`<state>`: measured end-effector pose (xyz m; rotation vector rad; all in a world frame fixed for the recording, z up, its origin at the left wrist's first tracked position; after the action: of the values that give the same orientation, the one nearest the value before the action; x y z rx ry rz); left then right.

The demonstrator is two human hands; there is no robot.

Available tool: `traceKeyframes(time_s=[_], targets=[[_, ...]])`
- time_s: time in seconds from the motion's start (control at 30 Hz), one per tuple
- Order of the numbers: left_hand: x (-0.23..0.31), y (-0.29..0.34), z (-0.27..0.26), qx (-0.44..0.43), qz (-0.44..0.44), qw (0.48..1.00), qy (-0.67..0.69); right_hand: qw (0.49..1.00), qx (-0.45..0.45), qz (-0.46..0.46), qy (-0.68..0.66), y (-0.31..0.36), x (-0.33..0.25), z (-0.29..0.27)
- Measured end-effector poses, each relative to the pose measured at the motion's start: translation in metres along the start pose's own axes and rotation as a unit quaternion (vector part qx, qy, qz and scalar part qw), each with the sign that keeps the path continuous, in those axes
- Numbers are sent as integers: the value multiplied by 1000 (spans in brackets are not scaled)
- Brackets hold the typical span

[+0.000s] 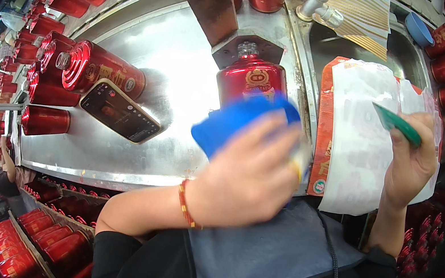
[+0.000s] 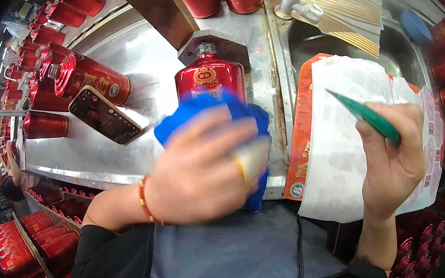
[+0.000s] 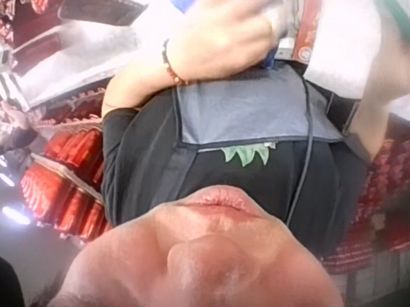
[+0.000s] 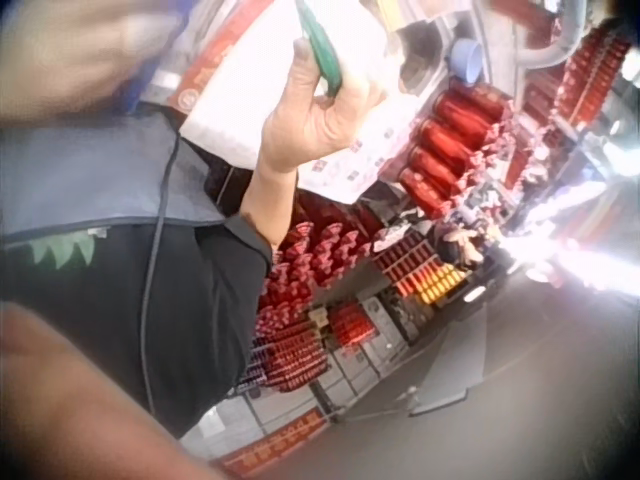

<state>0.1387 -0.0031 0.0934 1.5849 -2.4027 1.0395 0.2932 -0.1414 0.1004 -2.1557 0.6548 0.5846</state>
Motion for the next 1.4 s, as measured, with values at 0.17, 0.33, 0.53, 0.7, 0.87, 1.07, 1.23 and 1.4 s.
traceKeyframes(time_s=[0.17, 0.33, 0.53, 0.7, 0.87, 1.07, 1.23, 1.4], targets=[[16, 18, 8, -60, 42, 993, 97, 999, -20, 3, -31, 7, 4, 12], [-32, 10, -63, 128, -60, 973, 183, 995, -51, -16, -79, -11, -16, 34], [-62, 100, -56, 83, -253, 959, -102, 972, -127, -189, 65, -29, -77, 76], [-45, 90, -17, 76, -235, 965, 92, 954, -172, -241, 55, -33, -106, 102], [-57, 90, 21, 84, -236, 954, 166, 945, -184, -255, 84, -34, -116, 106], [-58, 89, 17, 112, -223, 955, 160, 932, -214, -276, 93, -28, -124, 110], [-58, 92, 16, 124, -223, 950, 178, 934, -224, -259, 106, -33, -125, 108], [-60, 94, 16, 151, -216, 947, 181, 937, -232, -238, 106, -40, -125, 101]])
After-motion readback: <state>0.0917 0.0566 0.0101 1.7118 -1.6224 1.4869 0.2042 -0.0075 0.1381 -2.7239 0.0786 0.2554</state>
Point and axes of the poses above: each hand's wrist, its own y-axis away from the middle knuckle, its own z-axis out of the palm, x = y × z, the point moved 10 cm from there along -y, towards the middle knuckle, and after that the axes turned 11 degrees about y, right-handed, at the moved point
